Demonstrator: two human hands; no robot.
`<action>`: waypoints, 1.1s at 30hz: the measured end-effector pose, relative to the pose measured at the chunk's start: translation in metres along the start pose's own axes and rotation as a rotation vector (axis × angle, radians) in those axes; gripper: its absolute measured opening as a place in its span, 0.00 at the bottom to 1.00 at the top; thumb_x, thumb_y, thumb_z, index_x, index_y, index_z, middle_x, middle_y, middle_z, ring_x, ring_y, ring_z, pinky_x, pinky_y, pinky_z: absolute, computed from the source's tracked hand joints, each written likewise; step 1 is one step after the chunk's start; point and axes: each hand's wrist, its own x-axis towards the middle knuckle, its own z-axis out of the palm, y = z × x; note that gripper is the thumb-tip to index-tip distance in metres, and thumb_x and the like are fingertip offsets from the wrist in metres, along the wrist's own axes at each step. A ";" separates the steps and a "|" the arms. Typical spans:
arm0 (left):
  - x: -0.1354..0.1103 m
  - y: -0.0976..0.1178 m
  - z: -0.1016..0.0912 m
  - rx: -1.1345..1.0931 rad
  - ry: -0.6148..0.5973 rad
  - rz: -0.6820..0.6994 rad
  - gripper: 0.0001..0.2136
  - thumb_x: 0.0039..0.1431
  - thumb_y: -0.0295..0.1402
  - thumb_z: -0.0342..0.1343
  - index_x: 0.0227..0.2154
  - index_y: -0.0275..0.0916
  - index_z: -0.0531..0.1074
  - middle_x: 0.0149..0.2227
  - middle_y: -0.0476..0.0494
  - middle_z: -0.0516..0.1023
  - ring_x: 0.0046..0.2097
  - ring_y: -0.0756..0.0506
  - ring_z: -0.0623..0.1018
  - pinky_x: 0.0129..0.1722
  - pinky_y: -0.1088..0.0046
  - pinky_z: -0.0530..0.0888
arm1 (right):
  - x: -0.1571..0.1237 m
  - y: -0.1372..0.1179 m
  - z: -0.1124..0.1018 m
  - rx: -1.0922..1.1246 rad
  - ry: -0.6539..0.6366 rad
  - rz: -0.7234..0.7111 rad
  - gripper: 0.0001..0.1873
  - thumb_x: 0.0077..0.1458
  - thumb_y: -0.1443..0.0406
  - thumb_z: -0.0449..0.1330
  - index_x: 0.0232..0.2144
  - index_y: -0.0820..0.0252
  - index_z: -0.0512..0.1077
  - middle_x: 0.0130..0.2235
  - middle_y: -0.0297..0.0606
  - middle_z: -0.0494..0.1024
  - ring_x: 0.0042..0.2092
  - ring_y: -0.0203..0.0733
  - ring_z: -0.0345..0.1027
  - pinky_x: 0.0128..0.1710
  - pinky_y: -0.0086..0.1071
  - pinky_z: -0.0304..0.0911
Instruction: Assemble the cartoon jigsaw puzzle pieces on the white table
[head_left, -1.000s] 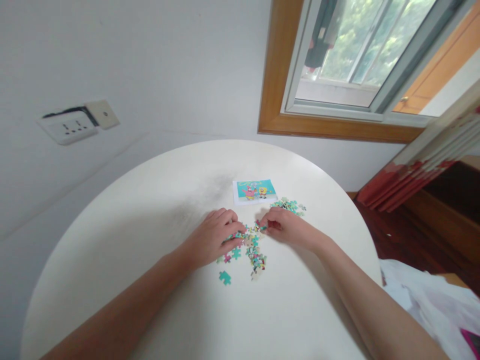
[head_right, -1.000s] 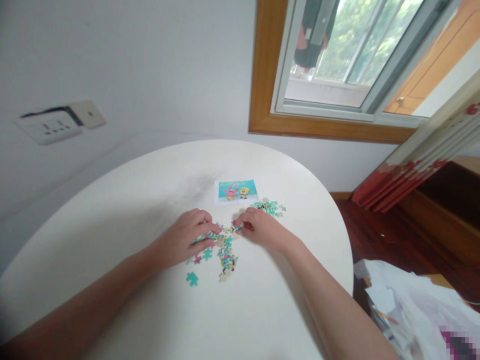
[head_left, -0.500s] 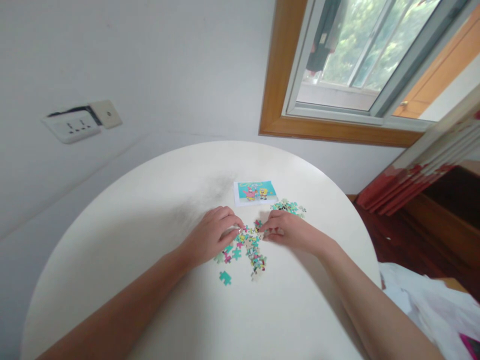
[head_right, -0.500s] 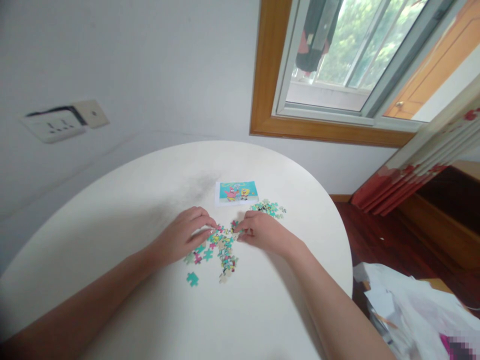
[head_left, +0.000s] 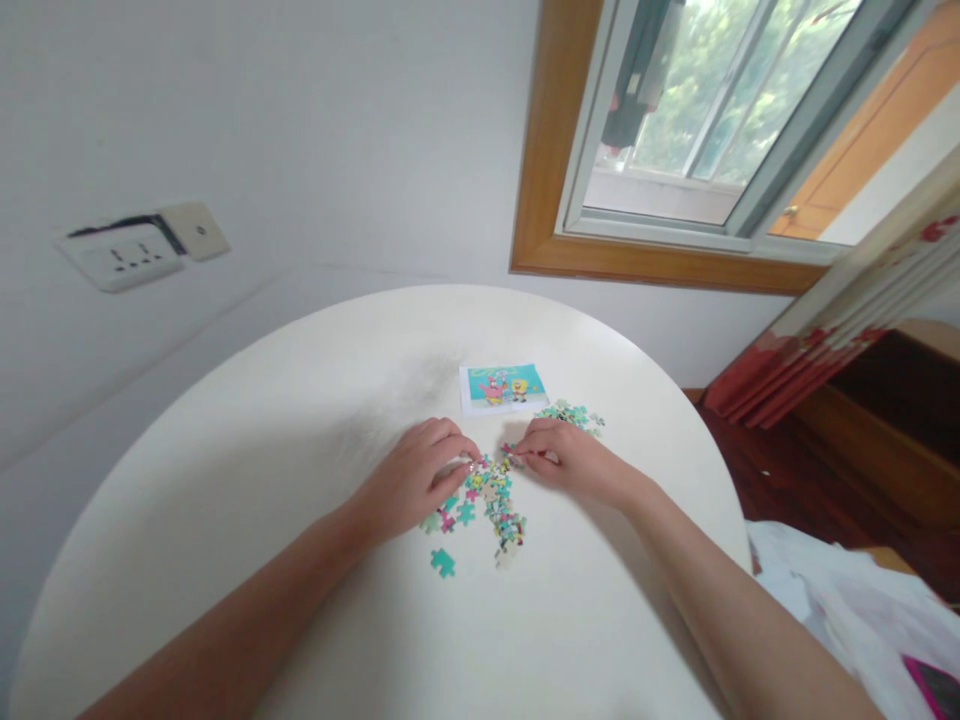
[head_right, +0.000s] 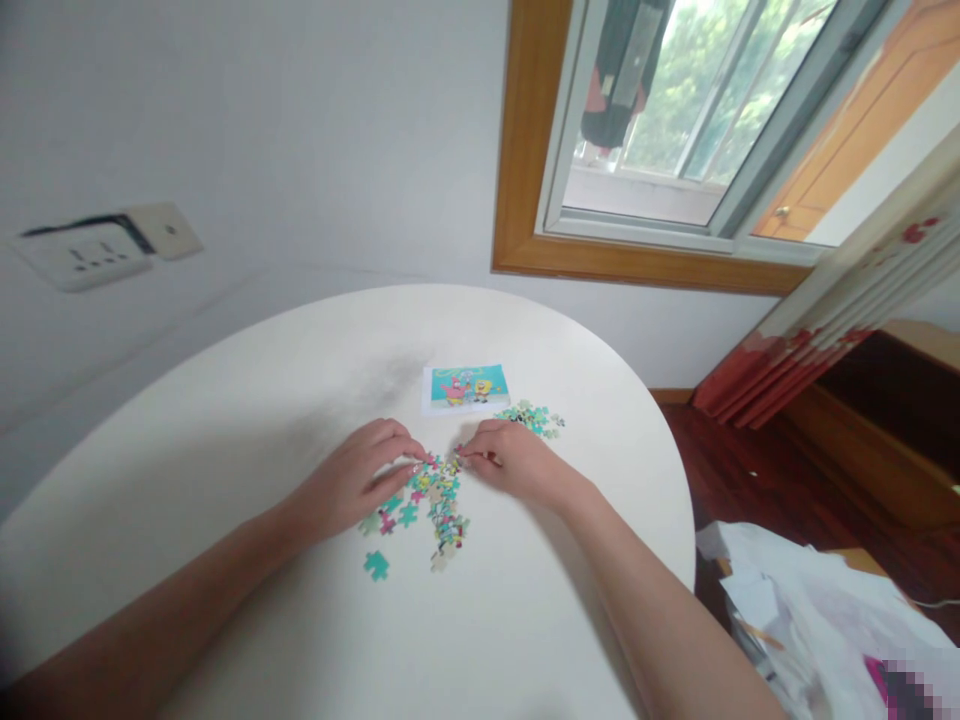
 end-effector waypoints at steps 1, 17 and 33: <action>0.000 0.000 0.000 0.000 -0.002 0.001 0.08 0.63 0.29 0.49 0.41 0.41 0.72 0.39 0.44 0.71 0.43 0.44 0.70 0.45 0.66 0.66 | 0.000 0.003 -0.003 0.018 0.037 0.042 0.11 0.59 0.69 0.55 0.36 0.61 0.78 0.33 0.39 0.76 0.35 0.36 0.68 0.37 0.28 0.62; 0.000 -0.003 0.001 -0.005 0.003 0.002 0.09 0.65 0.32 0.48 0.41 0.41 0.72 0.39 0.43 0.72 0.43 0.44 0.71 0.44 0.67 0.67 | -0.011 0.066 -0.028 -0.244 0.244 0.626 0.13 0.54 0.61 0.57 0.29 0.60 0.81 0.29 0.39 0.77 0.33 0.38 0.66 0.33 0.28 0.57; 0.000 -0.002 0.000 -0.004 0.009 0.013 0.09 0.64 0.30 0.48 0.41 0.41 0.72 0.39 0.43 0.71 0.43 0.44 0.71 0.44 0.68 0.67 | -0.018 0.050 -0.032 -0.528 0.216 0.669 0.13 0.59 0.62 0.55 0.36 0.56 0.80 0.38 0.45 0.76 0.41 0.45 0.66 0.39 0.35 0.59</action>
